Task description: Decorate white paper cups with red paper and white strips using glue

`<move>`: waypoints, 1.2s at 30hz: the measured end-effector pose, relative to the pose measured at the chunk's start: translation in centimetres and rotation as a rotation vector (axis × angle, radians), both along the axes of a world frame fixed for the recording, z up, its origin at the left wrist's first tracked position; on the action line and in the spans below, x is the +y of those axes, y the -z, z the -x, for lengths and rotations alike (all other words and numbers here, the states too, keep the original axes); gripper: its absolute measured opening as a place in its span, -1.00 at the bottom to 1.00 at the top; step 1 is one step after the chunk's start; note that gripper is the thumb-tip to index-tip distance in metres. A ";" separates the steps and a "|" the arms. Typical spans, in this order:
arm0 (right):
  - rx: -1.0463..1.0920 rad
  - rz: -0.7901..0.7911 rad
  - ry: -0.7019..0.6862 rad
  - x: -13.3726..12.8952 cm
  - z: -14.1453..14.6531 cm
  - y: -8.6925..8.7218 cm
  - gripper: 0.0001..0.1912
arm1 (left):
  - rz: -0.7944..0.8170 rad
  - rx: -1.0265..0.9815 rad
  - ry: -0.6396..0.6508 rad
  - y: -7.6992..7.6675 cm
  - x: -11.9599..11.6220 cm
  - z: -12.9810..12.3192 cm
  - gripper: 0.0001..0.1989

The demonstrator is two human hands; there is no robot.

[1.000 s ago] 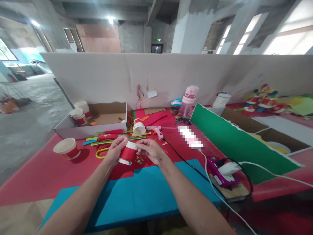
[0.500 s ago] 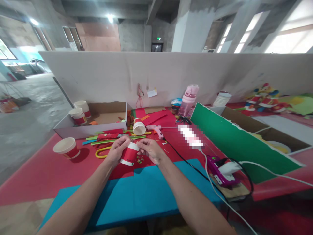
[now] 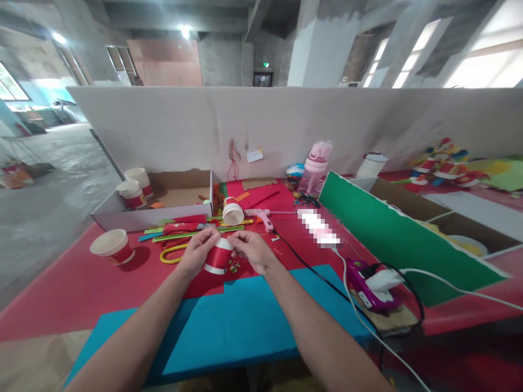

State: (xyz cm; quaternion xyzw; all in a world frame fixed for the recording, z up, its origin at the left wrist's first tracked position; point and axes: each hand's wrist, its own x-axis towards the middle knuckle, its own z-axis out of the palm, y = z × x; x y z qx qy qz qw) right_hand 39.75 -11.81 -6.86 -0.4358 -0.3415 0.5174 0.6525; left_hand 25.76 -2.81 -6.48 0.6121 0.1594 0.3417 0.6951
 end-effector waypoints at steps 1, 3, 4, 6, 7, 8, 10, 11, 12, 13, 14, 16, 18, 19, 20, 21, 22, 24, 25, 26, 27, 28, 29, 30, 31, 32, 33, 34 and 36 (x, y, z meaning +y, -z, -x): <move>0.013 -0.001 -0.033 -0.1 -0.2 -0.1 -0.59 | 0.033 -0.005 0.007 -0.1 0.0 0.0 -0.75; 0.033 -0.013 -0.106 -0.5 -0.8 -0.5 -0.58 | 0.100 -0.016 0.016 -0.2 0.0 0.0 -0.74; 0.027 -0.025 -0.135 -0.6 -1.0 -0.6 -0.58 | 0.135 -0.022 0.016 -0.3 0.0 0.0 -0.74; -0.029 -0.058 -0.154 -0.8 -1.2 -0.9 -0.59 | 0.196 -0.032 0.011 -0.6 -0.1 0.0 -0.73; -0.074 -0.072 -0.147 -0.8 -1.2 -0.9 -0.61 | 0.218 -0.032 0.012 -0.7 -0.1 0.0 -0.73; -0.124 -0.081 -0.131 -0.8 -1.2 -0.9 -0.63 | 0.234 -0.027 0.017 -0.7 -0.2 0.0 -0.72; -0.251 -0.100 -0.093 -0.8 -1.1 -0.9 -0.70 | 0.254 -0.006 0.030 -0.8 -0.1 0.1 -0.71; -0.343 -0.117 -0.074 -0.8 -1.1 -1.0 -0.73 | 0.263 0.011 0.036 -0.8 -0.1 0.1 -0.71; -0.460 -0.146 -0.054 -0.8 -1.1 -1.0 -0.76 | 0.274 0.032 0.043 -0.8 0.0 0.1 -0.71; -0.598 -0.189 -0.031 -0.9 -1.1 -1.1 -0.77 | 0.291 0.052 0.051 -0.8 0.2 0.2 -0.72; -0.740 -0.239 -0.008 -1.0 -1.1 -1.3 -0.78 | 0.314 0.071 0.060 -0.7 0.4 0.3 -0.72; -0.981 -0.334 0.028 -1.2 -1.0 -1.6 -0.78 | 0.377 0.102 0.082 -0.5 0.7 0.4 -0.73; -1.119 -0.383 0.046 -1.5 -0.8 -1.8 -0.79 | 0.444 0.125 0.096 -0.3 0.9 0.4 -0.74; -1.155 -0.385 0.060 -1.5 -0.7 -1.9 -0.80 | 0.471 0.135 0.101 -0.2 1.0 0.4 -0.74; -1.174 -0.376 0.081 -1.6 -0.6 -1.9 -0.80 | 0.490 0.145 0.108 -0.1 0.9 0.4 -0.74; -1.175 -0.361 0.113 -1.6 -0.5 -1.8 -0.80 | 0.504 0.150 0.118 -0.1 0.9 0.3 -0.75; -1.155 -0.343 0.154 -1.5 -0.4 -1.7 -0.80 | 0.511 0.150 0.130 -0.1 0.8 0.3 -0.75; -1.054 -0.299 0.226 -1.2 -0.5 -1.4 -0.79 | 0.507 0.137 0.156 -0.1 0.6 0.2 -0.77; -0.976 -0.270 0.239 -1.0 -0.7 -1.2 -0.80 | 0.499 0.132 0.165 -0.1 0.5 0.2 -0.77; -0.889 -0.236 0.229 -0.9 -0.9 -1.0 -0.81 | 0.487 0.129 0.171 -0.1 0.5 0.2 -0.77; -0.804 -0.200 0.192 -0.7 -1.1 -0.9 -0.82 | 0.473 0.129 0.174 -0.2 0.6 0.3 -0.77; -0.732 -0.169 0.132 -0.6 -1.3 -0.8 -0.81 | 0.460 0.129 0.173 -0.2 0.7 0.3 -0.76; -0.682 -0.150 0.060 -0.6 -1.4 -0.8 -0.79 | 0.451 0.129 0.175 -0.2 0.8 0.3 -0.75; -0.655 -0.149 -0.008 -0.6 -1.5 -0.8 -0.76 | 0.445 0.129 0.180 -0.2 0.9 0.3 -0.73; -0.656 -0.164 -0.059 -0.7 -1.5 -0.9 -0.74 | 0.446 0.129 0.182 -0.2 1.0 0.4 -0.73; -0.687 -0.196 -0.084 -0.8 -1.4 -1.1 -0.73 | 0.455 0.129 0.182 -0.2 1.1 0.4 -0.72; -0.745 -0.238 -0.081 -1.0 -1.2 -1.3 -0.73 | 0.468 0.130 0.183 -0.2 1.1 0.4 -0.72; -0.826 -0.282 -0.057 -1.1 -1.0 -1.6 -0.74 | 0.480 0.128 0.181 -0.2 1.1 0.4 -0.72; -1.020 -0.349 0.017 -1.4 -0.7 -1.8 -0.76 | 0.462 0.092 0.154 0.0 0.9 0.3 -0.74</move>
